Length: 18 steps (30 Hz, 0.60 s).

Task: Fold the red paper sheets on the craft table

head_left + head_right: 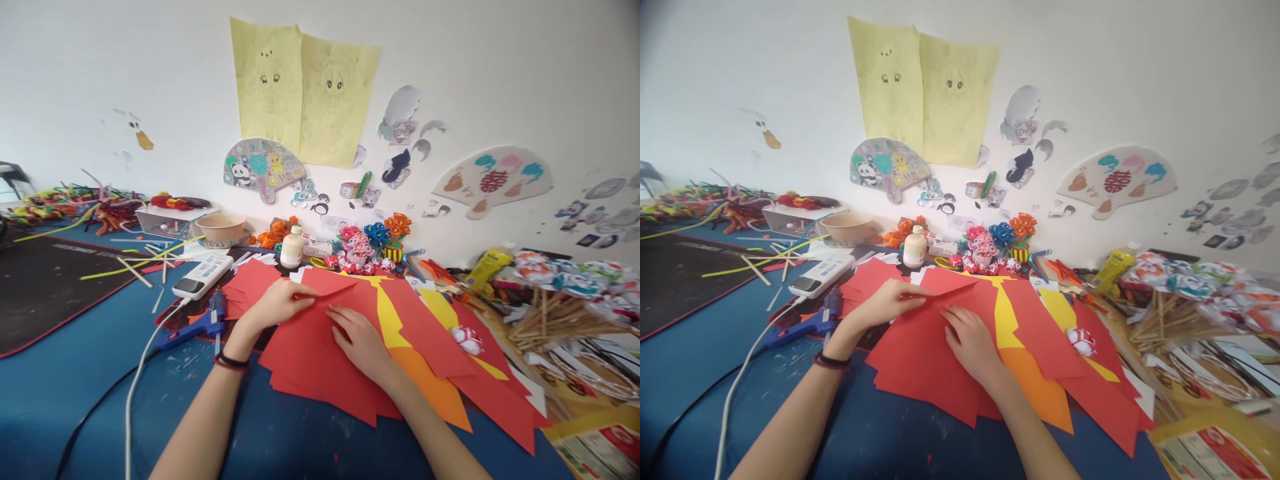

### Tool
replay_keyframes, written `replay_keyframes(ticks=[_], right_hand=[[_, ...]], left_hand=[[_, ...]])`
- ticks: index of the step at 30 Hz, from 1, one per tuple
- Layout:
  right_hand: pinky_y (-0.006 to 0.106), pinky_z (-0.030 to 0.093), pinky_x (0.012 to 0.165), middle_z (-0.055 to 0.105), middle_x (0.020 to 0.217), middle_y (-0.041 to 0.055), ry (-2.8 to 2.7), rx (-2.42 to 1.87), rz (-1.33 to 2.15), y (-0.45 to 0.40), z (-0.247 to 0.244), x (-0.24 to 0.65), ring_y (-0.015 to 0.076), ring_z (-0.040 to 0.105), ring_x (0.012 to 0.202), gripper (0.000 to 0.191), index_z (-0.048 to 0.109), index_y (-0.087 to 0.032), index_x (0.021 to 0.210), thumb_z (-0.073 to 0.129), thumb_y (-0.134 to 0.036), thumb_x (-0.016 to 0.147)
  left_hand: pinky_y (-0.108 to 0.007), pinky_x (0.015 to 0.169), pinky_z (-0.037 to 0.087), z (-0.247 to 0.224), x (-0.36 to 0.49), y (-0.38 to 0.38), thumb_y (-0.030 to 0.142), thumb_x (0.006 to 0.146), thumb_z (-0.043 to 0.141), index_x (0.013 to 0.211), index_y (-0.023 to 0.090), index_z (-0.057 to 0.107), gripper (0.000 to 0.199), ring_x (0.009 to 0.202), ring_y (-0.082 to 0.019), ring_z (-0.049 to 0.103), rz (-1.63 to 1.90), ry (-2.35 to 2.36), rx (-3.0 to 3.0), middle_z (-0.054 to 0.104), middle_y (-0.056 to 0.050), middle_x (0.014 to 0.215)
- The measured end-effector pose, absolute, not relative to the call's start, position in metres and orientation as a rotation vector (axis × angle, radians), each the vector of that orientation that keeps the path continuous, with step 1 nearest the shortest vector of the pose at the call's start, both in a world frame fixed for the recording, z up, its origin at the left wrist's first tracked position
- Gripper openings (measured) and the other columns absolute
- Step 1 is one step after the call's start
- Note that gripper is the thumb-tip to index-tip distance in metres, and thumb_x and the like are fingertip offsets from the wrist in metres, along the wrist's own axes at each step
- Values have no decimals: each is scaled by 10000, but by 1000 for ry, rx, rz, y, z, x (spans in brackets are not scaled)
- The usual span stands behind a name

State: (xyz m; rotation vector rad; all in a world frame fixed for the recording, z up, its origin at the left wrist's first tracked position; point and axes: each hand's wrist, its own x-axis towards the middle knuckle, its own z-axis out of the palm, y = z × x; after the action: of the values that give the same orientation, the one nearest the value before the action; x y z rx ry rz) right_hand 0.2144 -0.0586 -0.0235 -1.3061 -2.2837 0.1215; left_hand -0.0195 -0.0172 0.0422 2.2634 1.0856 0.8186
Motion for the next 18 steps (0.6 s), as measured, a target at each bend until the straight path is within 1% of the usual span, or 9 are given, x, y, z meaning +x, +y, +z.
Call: replay_keyframes(ticks=[2,4,6,8,10,12,14,16,18], right_hand=[[400,466,991,649,1235,66,-2211,-1346,108,-58,-23,214,227,586,1141,396,630,-224,1229,449,-132,889],[378,499,937,683,1160,61,-2164,-1379,103,-57,-24,215,225,618,1071,405,664,-214,1165,460,-80,843],[375,508,922,693,1144,56,-2156,-1388,90,-57,-25,215,230,629,1050,414,678,-210,1140,472,-62,812],[382,496,945,688,1167,53,-2167,-1375,60,-57,-26,215,233,624,1072,406,680,-210,1140,474,-74,818],[381,482,967,681,1189,50,-2182,-1354,23,-57,-27,215,231,616,1095,393,678,-209,1145,467,-90,836],[365,478,962,678,1199,47,-2192,-1333,-22,-58,-28,214,225,616,1099,398,674,-211,1146,463,-84,833],[336,500,875,716,1098,48,-2189,-1327,-96,-59,-28,215,217,651,999,370,699,-213,1069,463,-71,822],[307,493,706,732,856,50,-2172,-1325,-219,-62,-27,217,203,663,777,304,719,-209,874,454,-72,820],[299,427,581,653,633,41,-2143,-1285,-365,-67,-25,220,185,595,590,295,676,-208,684,446,-87,823]], left_hand=[[-259,837,487,50,-22,-26,380,829,631,1139,265,711,340,952,-219,673,698,889,2225,731,-36,1081],[-268,868,482,55,-23,-28,448,829,624,1131,250,715,373,998,-231,659,633,758,2119,720,-54,1110],[-276,869,483,55,-19,-22,539,881,500,1071,214,737,445,992,-229,657,649,738,1953,721,-77,1095],[-275,818,497,51,-11,-10,598,904,385,985,180,751,562,923,-219,666,716,809,1810,734,-91,1026],[-262,770,498,44,-2,4,579,862,491,885,174,754,483,866,-213,658,784,929,1844,745,-78,931],[-266,820,485,37,7,15,531,827,574,884,195,754,385,906,-221,655,699,953,1966,745,-64,981],[-280,917,453,32,12,19,503,849,559,987,226,745,361,1022,-232,640,573,901,2075,718,-51,1112],[-294,1000,408,26,16,16,482,879,525,1147,253,691,389,1153,-237,591,478,876,2169,656,-41,1247],[-309,1055,362,19,18,8,457,903,498,1302,259,586,454,1256,-237,521,410,909,2294,566,-48,1366]])
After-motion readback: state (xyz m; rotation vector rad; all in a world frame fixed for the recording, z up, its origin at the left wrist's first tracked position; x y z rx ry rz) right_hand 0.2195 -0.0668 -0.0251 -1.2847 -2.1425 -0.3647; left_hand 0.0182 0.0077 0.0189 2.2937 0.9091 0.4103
